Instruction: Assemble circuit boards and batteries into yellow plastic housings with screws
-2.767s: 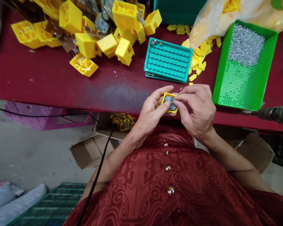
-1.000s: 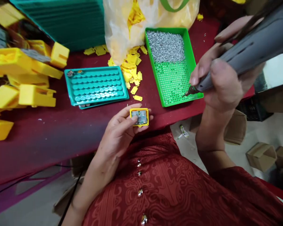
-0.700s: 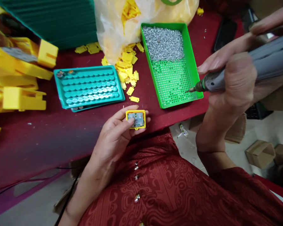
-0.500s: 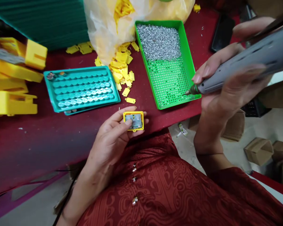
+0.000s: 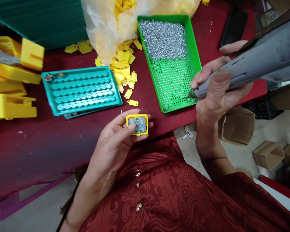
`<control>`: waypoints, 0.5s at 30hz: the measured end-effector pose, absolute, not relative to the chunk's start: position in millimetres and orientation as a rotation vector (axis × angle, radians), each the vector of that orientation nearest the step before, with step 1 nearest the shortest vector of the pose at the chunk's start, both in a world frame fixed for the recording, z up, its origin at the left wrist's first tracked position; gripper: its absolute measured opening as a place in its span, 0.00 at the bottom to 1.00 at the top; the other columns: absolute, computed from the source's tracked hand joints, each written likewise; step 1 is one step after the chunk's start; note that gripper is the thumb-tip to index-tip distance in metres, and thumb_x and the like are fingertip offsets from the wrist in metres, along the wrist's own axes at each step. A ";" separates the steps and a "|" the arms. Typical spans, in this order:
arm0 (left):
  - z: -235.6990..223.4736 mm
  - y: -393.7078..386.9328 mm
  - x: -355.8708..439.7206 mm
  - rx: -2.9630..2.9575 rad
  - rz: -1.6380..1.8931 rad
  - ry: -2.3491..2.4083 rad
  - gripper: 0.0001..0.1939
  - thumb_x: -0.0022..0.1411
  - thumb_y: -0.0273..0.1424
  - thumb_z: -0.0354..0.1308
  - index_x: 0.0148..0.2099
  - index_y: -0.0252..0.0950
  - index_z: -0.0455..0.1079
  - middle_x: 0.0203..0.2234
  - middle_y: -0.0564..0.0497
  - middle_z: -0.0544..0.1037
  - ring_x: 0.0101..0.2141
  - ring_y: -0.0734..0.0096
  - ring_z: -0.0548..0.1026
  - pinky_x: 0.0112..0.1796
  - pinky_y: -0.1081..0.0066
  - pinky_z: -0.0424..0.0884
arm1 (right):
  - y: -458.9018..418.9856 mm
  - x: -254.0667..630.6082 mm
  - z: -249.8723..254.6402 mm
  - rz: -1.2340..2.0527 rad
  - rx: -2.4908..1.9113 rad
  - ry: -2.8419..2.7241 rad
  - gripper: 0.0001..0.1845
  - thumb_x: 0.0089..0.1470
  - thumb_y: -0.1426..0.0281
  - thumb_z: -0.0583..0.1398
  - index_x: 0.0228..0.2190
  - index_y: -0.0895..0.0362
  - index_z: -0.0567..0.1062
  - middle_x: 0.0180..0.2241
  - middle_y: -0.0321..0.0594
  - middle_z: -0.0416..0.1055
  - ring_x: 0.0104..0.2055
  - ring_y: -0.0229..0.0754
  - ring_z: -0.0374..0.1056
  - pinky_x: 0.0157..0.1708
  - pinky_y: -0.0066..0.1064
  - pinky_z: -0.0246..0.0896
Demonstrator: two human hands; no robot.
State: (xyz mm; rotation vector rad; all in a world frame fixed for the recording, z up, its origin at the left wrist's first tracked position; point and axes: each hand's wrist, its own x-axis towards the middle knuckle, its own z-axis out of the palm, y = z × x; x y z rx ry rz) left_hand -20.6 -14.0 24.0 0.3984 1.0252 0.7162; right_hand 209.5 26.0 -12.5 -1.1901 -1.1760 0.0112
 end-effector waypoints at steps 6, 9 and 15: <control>24.3 -14.4 -22.4 0.391 0.723 1.000 0.13 0.58 0.26 0.73 0.47 0.37 0.82 0.41 0.46 0.89 0.37 0.62 0.89 0.32 0.74 0.86 | 22.8 208.0 -7.7 0.034 -1.196 -1.245 0.25 0.69 0.42 0.53 0.52 0.49 0.64 0.38 0.40 0.69 0.23 0.34 0.56 0.24 0.35 0.54; 25.0 -14.8 -22.4 0.387 0.723 1.012 0.13 0.59 0.25 0.73 0.47 0.37 0.82 0.42 0.46 0.89 0.37 0.62 0.89 0.31 0.75 0.86 | 24.6 206.6 -5.2 -0.037 -1.220 -1.257 0.26 0.69 0.41 0.52 0.47 0.50 0.62 0.31 0.35 0.63 0.22 0.33 0.54 0.22 0.32 0.55; 25.5 -14.2 -23.1 0.406 0.726 1.051 0.14 0.58 0.27 0.73 0.48 0.38 0.82 0.42 0.47 0.89 0.38 0.62 0.88 0.34 0.74 0.86 | 34.0 207.7 -13.8 -0.045 -1.098 -1.224 0.24 0.68 0.42 0.55 0.46 0.49 0.64 0.28 0.32 0.62 0.19 0.32 0.52 0.19 0.31 0.50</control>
